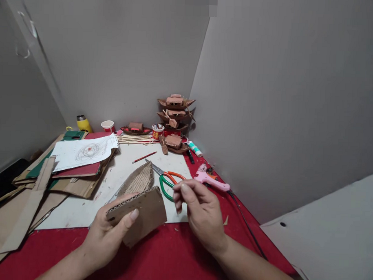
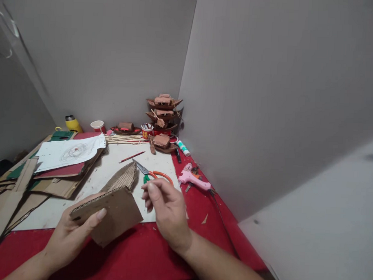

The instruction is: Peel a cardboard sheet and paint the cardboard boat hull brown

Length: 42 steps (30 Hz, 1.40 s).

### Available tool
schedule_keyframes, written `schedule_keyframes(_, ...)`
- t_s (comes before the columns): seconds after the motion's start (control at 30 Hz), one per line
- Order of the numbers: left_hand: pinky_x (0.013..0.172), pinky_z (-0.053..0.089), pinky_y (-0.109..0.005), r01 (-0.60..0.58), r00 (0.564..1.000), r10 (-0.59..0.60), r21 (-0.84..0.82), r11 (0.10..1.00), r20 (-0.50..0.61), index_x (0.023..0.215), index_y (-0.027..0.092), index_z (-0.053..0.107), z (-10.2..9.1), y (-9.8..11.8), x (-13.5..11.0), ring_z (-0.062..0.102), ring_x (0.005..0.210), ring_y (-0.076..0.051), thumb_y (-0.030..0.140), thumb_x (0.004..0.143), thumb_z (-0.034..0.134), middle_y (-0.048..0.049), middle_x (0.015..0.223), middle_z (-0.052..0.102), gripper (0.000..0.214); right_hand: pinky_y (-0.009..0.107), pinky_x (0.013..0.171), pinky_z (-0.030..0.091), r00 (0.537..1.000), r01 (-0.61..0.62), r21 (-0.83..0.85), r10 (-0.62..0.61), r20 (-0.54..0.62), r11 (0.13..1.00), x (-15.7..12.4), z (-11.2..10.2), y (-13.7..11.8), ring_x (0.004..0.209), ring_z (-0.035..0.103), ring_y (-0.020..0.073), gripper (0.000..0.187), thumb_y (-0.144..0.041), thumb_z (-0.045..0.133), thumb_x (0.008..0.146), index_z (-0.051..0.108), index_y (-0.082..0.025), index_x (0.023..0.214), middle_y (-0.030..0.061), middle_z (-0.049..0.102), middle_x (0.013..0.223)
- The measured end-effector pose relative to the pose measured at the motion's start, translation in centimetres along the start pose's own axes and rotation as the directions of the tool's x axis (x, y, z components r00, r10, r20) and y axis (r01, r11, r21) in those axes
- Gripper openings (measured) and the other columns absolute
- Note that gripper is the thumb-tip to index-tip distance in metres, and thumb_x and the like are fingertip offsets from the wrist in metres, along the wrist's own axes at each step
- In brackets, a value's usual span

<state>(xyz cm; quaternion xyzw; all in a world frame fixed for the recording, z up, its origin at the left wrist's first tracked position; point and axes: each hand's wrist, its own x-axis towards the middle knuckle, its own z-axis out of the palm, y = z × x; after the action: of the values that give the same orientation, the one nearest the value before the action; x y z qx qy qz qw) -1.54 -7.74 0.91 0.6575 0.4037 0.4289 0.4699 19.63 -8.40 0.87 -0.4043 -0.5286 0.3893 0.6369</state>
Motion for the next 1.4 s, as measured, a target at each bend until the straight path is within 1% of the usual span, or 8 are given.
schedule_keyframes(0.17,0.089,0.052,-0.028,-0.081,0.994,0.080,-0.011,0.997,-0.070,0.113,0.024,0.070,0.7,-0.1,-0.4,0.066,0.100,-0.023,0.029,0.084,0.064,-0.0061,0.114,0.071,0.030,0.020,0.042,0.042,0.953,-0.130,0.012,0.122,0.277,0.991,-1.2,-0.1,-0.7,0.043,0.050,0.0090,0.030,-0.041,0.053,0.091,0.061,-0.017,0.077,-0.0007,0.057,0.055)
schedule_keyframes(0.4,0.076,0.058,-0.034,0.189,0.933,-0.308,-0.480,0.857,-0.184,0.127,0.019,0.058,0.3,0.1,0.7,0.070,0.091,-0.027,0.036,0.075,0.074,-0.0093,0.106,0.074,0.057,0.026,0.072,0.049,0.990,-0.013,-0.159,0.036,0.138,0.987,0.2,-0.1,-0.5,0.082,0.060,0.0165,0.026,-0.037,0.065,0.083,0.062,-0.021,0.103,0.0041,0.064,0.094)
schedule_keyframes(0.57,0.063,0.057,-0.027,0.218,0.903,-0.392,-0.598,0.771,-0.177,0.109,0.014,0.066,-0.5,0.8,2.2,0.071,0.079,-0.023,0.033,0.073,0.076,-0.0086,0.092,0.075,0.042,0.022,0.054,0.041,0.802,-0.240,-0.177,0.298,0.518,0.954,0.2,0.4,0.1,0.058,0.050,0.0111,0.030,-0.043,0.058,0.086,0.063,-0.015,0.080,-0.0012,0.054,0.066)
schedule_keyframes(0.83,0.060,0.053,-0.018,-0.043,0.923,-0.193,-0.590,0.806,-0.332,0.089,0.017,0.069,-5.5,1.2,4.5,0.067,0.064,-0.011,0.028,0.076,0.071,-0.0010,0.072,0.072,0.018,0.027,0.066,0.045,0.960,0.127,-0.289,-0.044,0.277,0.949,1.2,-0.2,0.4,0.075,0.057,0.0165,0.004,-0.022,0.064,0.082,0.068,-0.020,0.082,0.0026,0.061,0.078)
schedule_keyframes(1.0,0.087,0.052,-0.037,0.230,0.972,-0.182,-0.457,0.859,0.148,0.118,0.016,0.061,-5.4,0.4,4.3,0.065,0.102,-0.025,0.045,0.088,0.054,-0.0132,0.107,0.071,0.042,0.028,0.071,0.047,0.892,0.270,-0.232,-0.151,0.426,0.934,1.6,-0.8,-0.2,0.080,0.060,0.0161,0.028,0.000,0.056,0.073,0.069,-0.020,0.086,0.0036,0.063,0.084)
schedule_keyframes(1.13,0.104,0.038,-0.050,0.371,0.786,-0.173,-0.228,0.900,0.594,0.140,0.021,0.044,-3.4,0.0,2.9,0.049,0.126,-0.032,0.061,0.088,0.042,-0.0155,0.135,0.056,0.065,0.026,0.070,0.046,0.787,0.295,-0.294,-0.057,0.614,0.909,1.2,-0.8,-0.7,0.078,0.058,0.0149,0.031,0.005,0.054,0.066,0.068,-0.018,0.082,0.0034,0.061,0.084)
schedule_keyframes(1.23,0.109,0.034,-0.047,0.308,0.719,-0.153,-0.114,0.945,0.678,0.143,0.027,0.040,-2.4,0.0,2.0,0.040,0.134,-0.030,0.056,0.088,0.048,-0.0089,0.150,0.040,0.062,0.027,0.072,0.046,0.753,0.304,-0.321,-0.020,0.658,0.897,0.7,-0.4,-0.8,0.078,0.056,0.0158,0.030,0.005,0.054,0.065,0.066,-0.017,0.082,0.0033,0.060,0.082)
schedule_keyframes(1.4,0.111,0.032,-0.043,0.139,0.754,-0.112,0.009,0.990,0.647,0.146,0.027,0.031,-1.5,1.1,0.9,0.036,0.137,-0.030,0.053,0.079,0.064,-0.0068,0.153,0.034,0.078,0.028,0.073,0.045,0.779,0.296,-0.241,-0.088,0.620,0.924,0.4,-0.1,-0.8,0.079,0.055,0.0160,0.026,0.002,0.055,0.067,0.060,-0.018,0.083,0.0037,0.060,0.085)
